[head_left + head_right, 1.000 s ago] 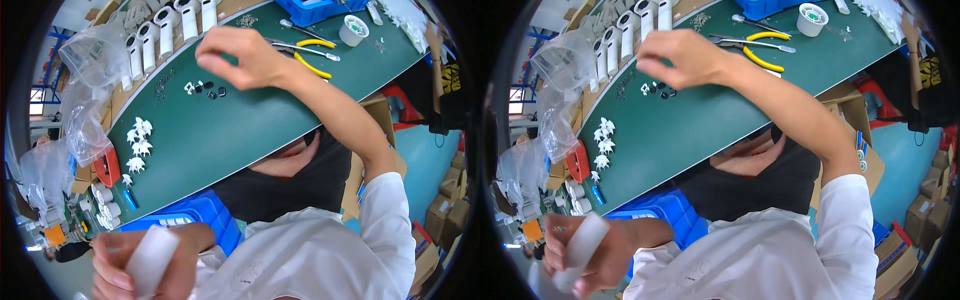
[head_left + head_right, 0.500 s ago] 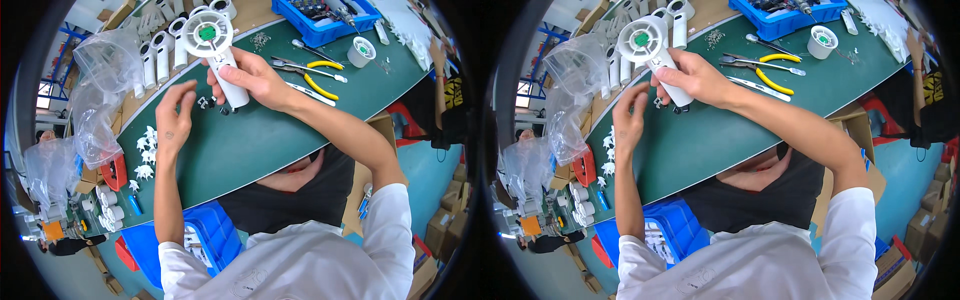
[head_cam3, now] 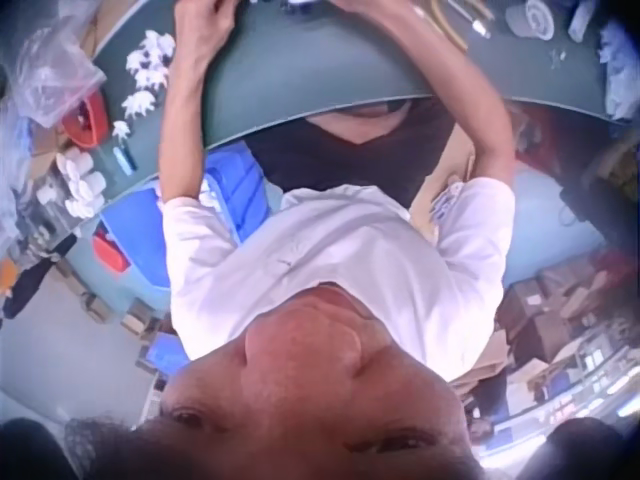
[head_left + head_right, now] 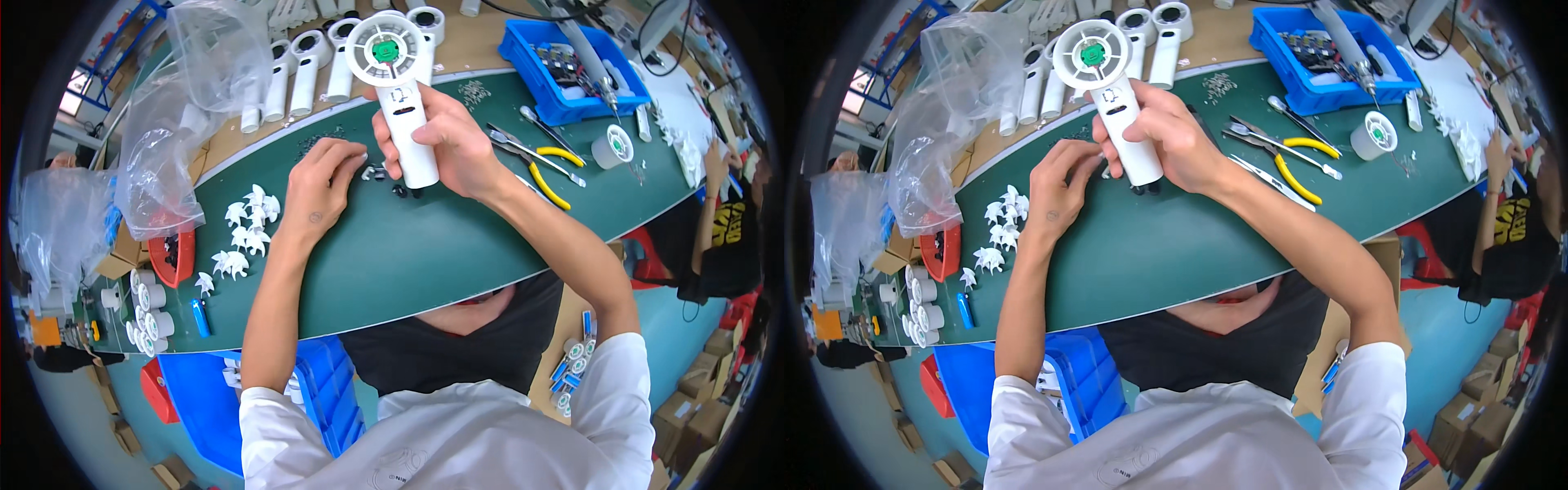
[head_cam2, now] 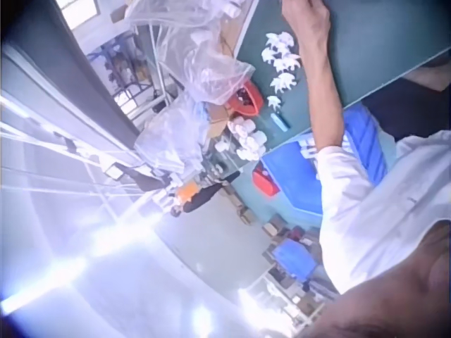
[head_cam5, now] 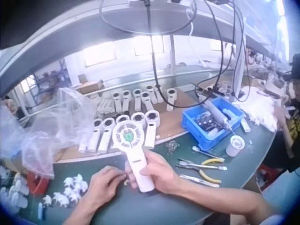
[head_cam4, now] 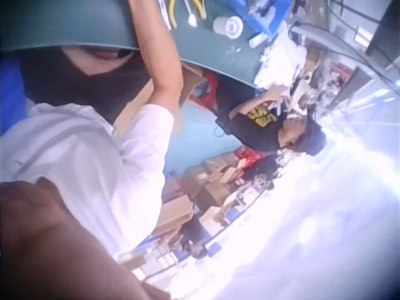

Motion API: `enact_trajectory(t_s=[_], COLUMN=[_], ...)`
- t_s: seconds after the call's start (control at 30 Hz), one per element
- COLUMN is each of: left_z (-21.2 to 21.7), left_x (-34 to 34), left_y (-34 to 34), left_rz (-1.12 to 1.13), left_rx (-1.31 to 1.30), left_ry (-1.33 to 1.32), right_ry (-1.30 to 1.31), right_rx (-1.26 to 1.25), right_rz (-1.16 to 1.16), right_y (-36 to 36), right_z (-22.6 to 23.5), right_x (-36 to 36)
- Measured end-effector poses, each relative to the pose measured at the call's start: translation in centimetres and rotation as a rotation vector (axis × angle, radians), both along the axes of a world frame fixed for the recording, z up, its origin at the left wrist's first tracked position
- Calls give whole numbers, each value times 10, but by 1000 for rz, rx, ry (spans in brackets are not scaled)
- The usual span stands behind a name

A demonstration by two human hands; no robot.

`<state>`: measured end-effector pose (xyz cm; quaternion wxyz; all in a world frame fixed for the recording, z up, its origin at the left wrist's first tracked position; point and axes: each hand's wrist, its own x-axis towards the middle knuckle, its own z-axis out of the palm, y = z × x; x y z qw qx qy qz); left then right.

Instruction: Assembling the internal components, circuitry, and outer casing of handheld portable fans.

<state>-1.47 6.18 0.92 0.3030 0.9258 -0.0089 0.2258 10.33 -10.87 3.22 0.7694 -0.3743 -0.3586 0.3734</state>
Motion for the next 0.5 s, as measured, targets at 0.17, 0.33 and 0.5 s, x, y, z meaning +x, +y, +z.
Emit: enact_trajectory(t_s=[0.17,0.33,0.5], left_z=[7,12,8], left_x=[-1,-7,-5], left_y=[-12,-15,-15], left_rz=[18,-32,-58], left_rx=[-48,-24,-41], left_ry=[-374,-459,-463], right_ry=[-5,-77,-82], right_rx=[-42,-144,-168], right_rz=[-135,-184,-219], right_y=[3,2,3], right_z=[-16,-15,-16], right_x=[-10,-16,-18])
